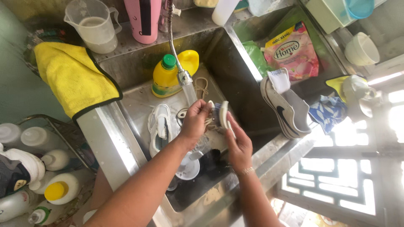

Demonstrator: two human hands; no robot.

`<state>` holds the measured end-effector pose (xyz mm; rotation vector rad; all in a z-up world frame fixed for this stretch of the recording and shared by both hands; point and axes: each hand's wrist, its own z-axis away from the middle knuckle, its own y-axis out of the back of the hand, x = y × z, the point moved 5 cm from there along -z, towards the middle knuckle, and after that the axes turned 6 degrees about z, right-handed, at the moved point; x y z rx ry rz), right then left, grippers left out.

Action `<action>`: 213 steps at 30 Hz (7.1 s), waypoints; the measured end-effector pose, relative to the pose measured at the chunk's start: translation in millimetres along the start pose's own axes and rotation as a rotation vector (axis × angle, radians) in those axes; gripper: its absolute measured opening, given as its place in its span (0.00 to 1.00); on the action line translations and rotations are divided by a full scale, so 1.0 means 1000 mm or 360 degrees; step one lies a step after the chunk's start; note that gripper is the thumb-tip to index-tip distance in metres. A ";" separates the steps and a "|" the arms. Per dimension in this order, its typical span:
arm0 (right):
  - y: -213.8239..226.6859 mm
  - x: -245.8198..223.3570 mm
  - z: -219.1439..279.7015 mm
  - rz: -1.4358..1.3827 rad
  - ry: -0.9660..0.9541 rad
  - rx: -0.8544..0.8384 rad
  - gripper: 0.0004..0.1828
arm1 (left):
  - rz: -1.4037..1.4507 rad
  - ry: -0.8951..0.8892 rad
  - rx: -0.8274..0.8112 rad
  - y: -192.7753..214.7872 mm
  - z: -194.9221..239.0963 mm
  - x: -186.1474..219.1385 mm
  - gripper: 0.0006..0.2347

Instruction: The person washes white shoelaces and a white sneaker in a kitchen sink using running water and a brush. They scrub the laces and the shoe, rinse them, and then place the cleaned items into a pink basin on the floor containing other shoes.

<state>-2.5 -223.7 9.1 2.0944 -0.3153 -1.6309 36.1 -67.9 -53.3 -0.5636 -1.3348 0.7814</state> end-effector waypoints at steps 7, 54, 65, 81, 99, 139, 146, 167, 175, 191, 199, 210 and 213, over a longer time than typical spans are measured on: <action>-0.032 -0.005 -0.057 0.0592 0.0070 0.0077 0.19 | -0.0175 -0.0046 0.0276 0.019 -0.019 0.020 0.09; -0.066 0.041 -0.025 -0.0236 -0.0662 0.0396 0.23 | -0.1511 -0.0643 0.0272 -0.010 -0.009 0.042 0.02; -0.068 0.037 -0.017 -0.0013 -0.0604 0.0439 0.29 | -0.1653 -0.0660 0.0186 -0.006 -0.006 0.041 0.03; -0.065 0.040 -0.024 -0.0181 -0.0547 0.0512 0.18 | -0.1337 -0.0410 0.0069 -0.006 -0.014 0.033 0.08; -0.071 0.020 -0.036 0.0106 -0.0328 0.0428 0.19 | -0.0942 -0.0268 0.0203 0.012 -0.017 0.032 0.09; -0.033 -0.019 0.009 0.1054 -0.0120 -0.0596 0.15 | 0.0488 0.0142 -0.0286 0.014 -0.015 0.064 0.08; -0.086 0.040 0.049 0.1774 -0.0293 -0.1694 0.16 | 0.0475 0.0115 -0.0460 0.002 -0.013 0.063 0.09; -0.110 0.032 0.054 0.1681 -0.0280 -0.1910 0.15 | 0.1079 0.0253 -0.0539 -0.006 -0.007 0.070 0.28; 0.009 -0.035 0.048 0.0441 -0.0504 -0.0603 0.30 | 0.0800 0.0208 -0.0295 0.013 -0.027 0.043 0.25; -0.052 -0.051 0.004 0.0730 -0.0147 0.0166 0.25 | 0.0594 0.0179 0.0519 0.018 -0.016 -0.023 0.09; -0.038 -0.042 -0.006 0.0506 -0.0333 0.0250 0.21 | 0.0391 0.0077 0.0294 -0.002 0.003 -0.043 0.07; -0.019 0.028 0.019 0.1070 -0.0837 0.0058 0.23 | 0.0718 -0.0033 0.0107 0.019 -0.020 0.003 0.06; -0.014 0.057 0.012 0.1392 -0.0923 -0.0308 0.23 | 0.0698 0.0011 -0.0032 0.007 -0.010 0.008 0.08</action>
